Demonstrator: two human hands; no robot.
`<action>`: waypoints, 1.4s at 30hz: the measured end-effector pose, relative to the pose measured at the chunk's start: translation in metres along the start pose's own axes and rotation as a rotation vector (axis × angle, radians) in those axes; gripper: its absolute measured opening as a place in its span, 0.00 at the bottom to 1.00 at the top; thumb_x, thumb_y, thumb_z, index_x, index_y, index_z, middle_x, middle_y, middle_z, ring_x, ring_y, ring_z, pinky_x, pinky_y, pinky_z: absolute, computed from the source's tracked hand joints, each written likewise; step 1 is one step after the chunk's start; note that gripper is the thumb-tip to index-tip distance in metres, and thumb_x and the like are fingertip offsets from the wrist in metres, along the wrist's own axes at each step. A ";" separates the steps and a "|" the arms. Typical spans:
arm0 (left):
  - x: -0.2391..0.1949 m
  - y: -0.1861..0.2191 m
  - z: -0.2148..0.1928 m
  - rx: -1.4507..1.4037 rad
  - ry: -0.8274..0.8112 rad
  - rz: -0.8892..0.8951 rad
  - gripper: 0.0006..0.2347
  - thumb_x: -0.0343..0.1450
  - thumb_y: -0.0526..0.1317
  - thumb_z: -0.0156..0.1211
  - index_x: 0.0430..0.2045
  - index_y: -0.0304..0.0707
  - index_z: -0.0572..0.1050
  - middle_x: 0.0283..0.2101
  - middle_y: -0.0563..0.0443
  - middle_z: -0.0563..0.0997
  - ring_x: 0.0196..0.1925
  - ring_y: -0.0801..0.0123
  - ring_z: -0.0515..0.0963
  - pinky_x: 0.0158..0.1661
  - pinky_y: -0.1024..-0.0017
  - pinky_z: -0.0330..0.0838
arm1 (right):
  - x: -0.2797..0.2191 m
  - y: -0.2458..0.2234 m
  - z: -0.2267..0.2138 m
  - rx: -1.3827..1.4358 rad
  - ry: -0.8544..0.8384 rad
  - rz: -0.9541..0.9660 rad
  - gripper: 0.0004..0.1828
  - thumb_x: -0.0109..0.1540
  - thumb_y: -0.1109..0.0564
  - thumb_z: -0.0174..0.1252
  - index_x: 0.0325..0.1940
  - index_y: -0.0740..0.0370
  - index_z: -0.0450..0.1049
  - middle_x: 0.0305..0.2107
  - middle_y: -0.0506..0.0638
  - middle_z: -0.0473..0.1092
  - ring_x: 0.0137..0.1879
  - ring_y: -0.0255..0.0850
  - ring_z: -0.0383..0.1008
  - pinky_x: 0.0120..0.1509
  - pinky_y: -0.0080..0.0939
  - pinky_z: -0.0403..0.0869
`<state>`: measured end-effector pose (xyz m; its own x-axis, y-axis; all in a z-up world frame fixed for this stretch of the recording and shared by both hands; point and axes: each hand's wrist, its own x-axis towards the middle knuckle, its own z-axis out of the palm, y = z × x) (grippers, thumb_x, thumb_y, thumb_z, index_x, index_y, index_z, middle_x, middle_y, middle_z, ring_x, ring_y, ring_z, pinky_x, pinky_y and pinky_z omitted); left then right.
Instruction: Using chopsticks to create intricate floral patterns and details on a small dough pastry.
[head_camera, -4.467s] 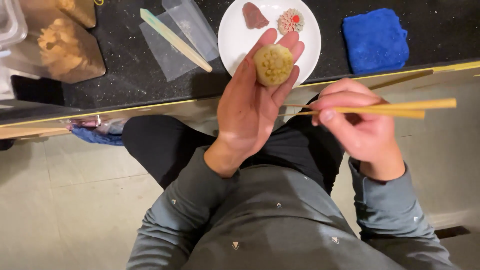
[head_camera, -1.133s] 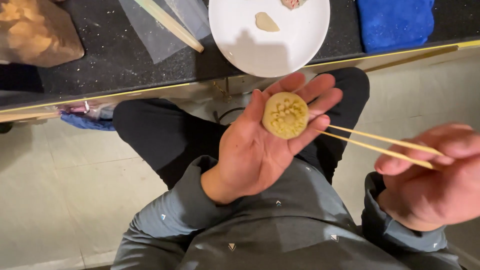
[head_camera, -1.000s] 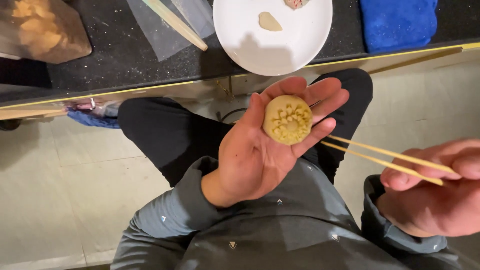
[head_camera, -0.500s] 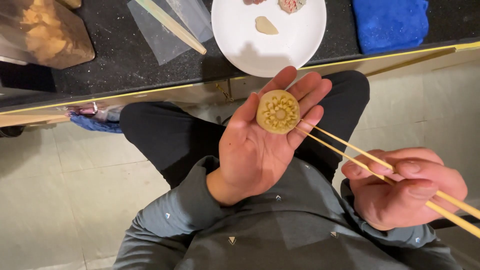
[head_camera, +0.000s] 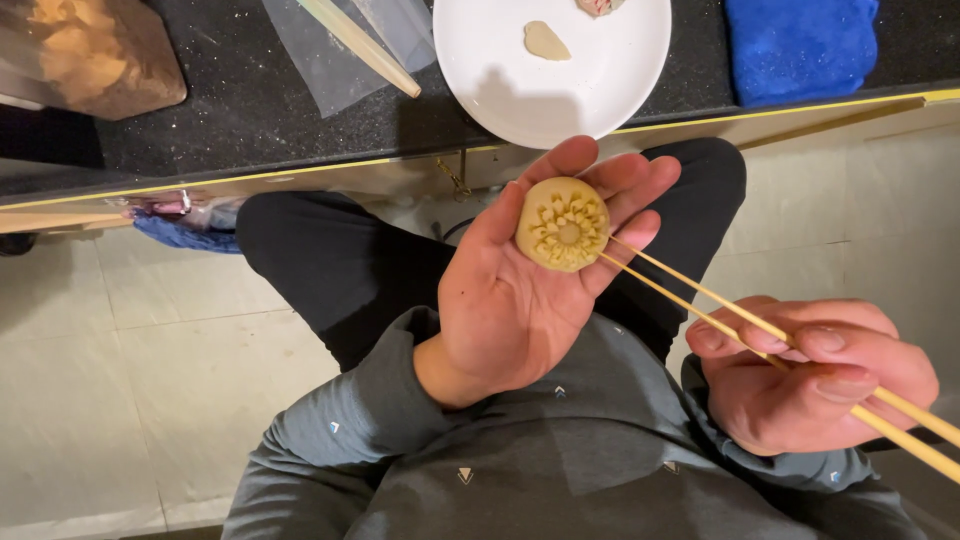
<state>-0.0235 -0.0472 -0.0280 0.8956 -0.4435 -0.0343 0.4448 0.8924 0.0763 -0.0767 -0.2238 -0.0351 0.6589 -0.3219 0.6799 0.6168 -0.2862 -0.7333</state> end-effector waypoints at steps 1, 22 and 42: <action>0.000 0.000 0.000 -0.001 0.001 0.000 0.19 0.87 0.46 0.38 0.68 0.34 0.67 0.70 0.34 0.70 0.83 0.34 0.58 0.76 0.53 0.63 | 0.000 0.000 0.000 -0.001 -0.001 0.001 0.14 0.78 0.48 0.44 0.47 0.61 0.59 0.29 0.57 0.62 0.22 0.45 0.70 0.25 0.42 0.77; -0.001 -0.002 0.000 -0.032 0.011 0.011 0.18 0.87 0.46 0.38 0.67 0.34 0.67 0.70 0.33 0.70 0.83 0.34 0.58 0.76 0.53 0.64 | -0.003 0.004 -0.005 0.049 -0.022 0.033 0.15 0.77 0.46 0.46 0.46 0.61 0.60 0.27 0.59 0.63 0.22 0.48 0.72 0.24 0.43 0.76; -0.001 -0.001 0.000 -0.048 0.031 0.017 0.18 0.87 0.46 0.38 0.66 0.35 0.66 0.71 0.31 0.68 0.85 0.32 0.54 0.76 0.53 0.63 | -0.004 0.000 -0.003 -0.029 -0.040 0.037 0.17 0.77 0.45 0.45 0.45 0.60 0.59 0.25 0.58 0.61 0.22 0.47 0.72 0.24 0.44 0.76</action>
<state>-0.0247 -0.0474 -0.0277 0.9026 -0.4257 -0.0643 0.4281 0.9032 0.0291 -0.0805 -0.2257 -0.0378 0.6978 -0.2965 0.6520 0.5794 -0.3015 -0.7572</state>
